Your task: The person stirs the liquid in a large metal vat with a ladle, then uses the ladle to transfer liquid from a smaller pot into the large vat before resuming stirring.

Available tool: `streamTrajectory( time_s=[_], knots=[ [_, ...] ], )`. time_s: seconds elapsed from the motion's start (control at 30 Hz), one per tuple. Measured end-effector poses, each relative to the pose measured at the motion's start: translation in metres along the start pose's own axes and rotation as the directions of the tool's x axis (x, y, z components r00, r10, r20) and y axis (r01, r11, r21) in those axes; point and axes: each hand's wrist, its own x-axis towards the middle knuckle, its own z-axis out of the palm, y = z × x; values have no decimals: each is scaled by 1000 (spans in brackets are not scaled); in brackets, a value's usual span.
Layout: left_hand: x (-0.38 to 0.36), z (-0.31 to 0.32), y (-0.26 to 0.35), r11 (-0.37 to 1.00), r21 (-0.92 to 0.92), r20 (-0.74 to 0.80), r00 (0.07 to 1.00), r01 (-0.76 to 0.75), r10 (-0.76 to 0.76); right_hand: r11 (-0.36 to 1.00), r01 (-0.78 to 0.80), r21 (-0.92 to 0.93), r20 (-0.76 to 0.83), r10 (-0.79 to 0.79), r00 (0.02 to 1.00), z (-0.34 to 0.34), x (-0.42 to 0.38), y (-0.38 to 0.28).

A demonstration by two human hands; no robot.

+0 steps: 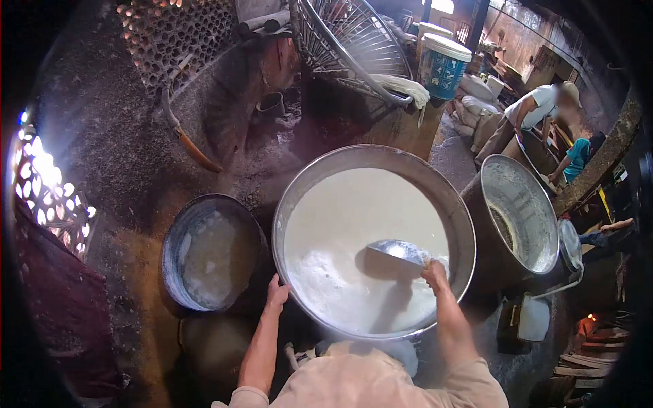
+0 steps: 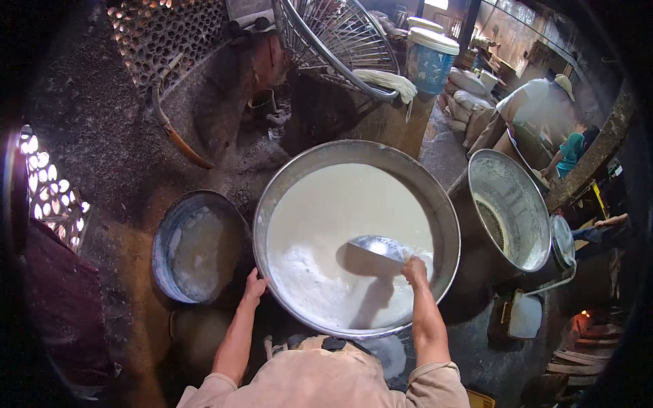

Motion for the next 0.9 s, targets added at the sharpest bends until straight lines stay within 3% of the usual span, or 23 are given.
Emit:
streamTrajectory(
  time_s=[0.07, 0.2, 0.27, 0.37, 0.43, 0.47, 0.6, 0.67, 0.7, 0.8, 0.83, 0.87, 0.9],
  knots=[
    [1, 0, 2, 995, 9, -2, 995, 101, -101, 1000, 5, 27, 35, -6, 999, 14, -16, -5],
    [4, 1, -11, 994, 91, -66, 996, 59, -54, 998, 3, 60, 81, -8, 997, 55, -40, -3],
    [10, -2, -19, 998, 37, -18, 998, 58, -57, 999, -53, 5, 139, 52, 989, 70, -53, -13],
    [4, -1, -14, 990, 132, -34, 998, 48, -43, 997, -49, 56, 115, 43, 992, 94, -81, -21],
    [-3, -3, -4, 994, 104, -6, 999, 43, -42, 990, -89, 105, 136, 75, 988, 106, -97, -30],
    [-2, -4, -5, 996, 75, 13, 999, 38, -39, 988, -37, 150, 107, 21, 994, 110, -108, -34],
    [5, -7, -10, 998, 54, 37, 999, 18, -20, 995, -36, 97, 146, 21, 989, 120, -141, -55],
    [-2, -8, 4, 997, 5, 86, 993, 76, -76, 981, -88, 174, 194, 53, 980, 128, -152, -58],
    [-9, -8, 16, 993, 115, 28, 999, 26, -29, 969, -106, 223, 218, 56, 974, 131, -155, -58],
    [-5, -9, 9, 991, 130, 49, 999, -9, 3, 985, -71, 159, 242, 31, 970, 101, -183, -106],
    [-15, -12, 32, 998, 59, 75, 997, 11, -16, 985, -48, 165, 252, 5, 968, 84, -192, -124],
    [-1, -9, 4, 990, 105, 65, 994, -99, 92, 961, -120, 247, 292, 45, 956, 91, -182, -109],
    [9, -5, -20, 981, 139, 52, 991, -132, 126, 971, -91, 223, 313, 18, 950, 78, -180, -121]
  ],
)
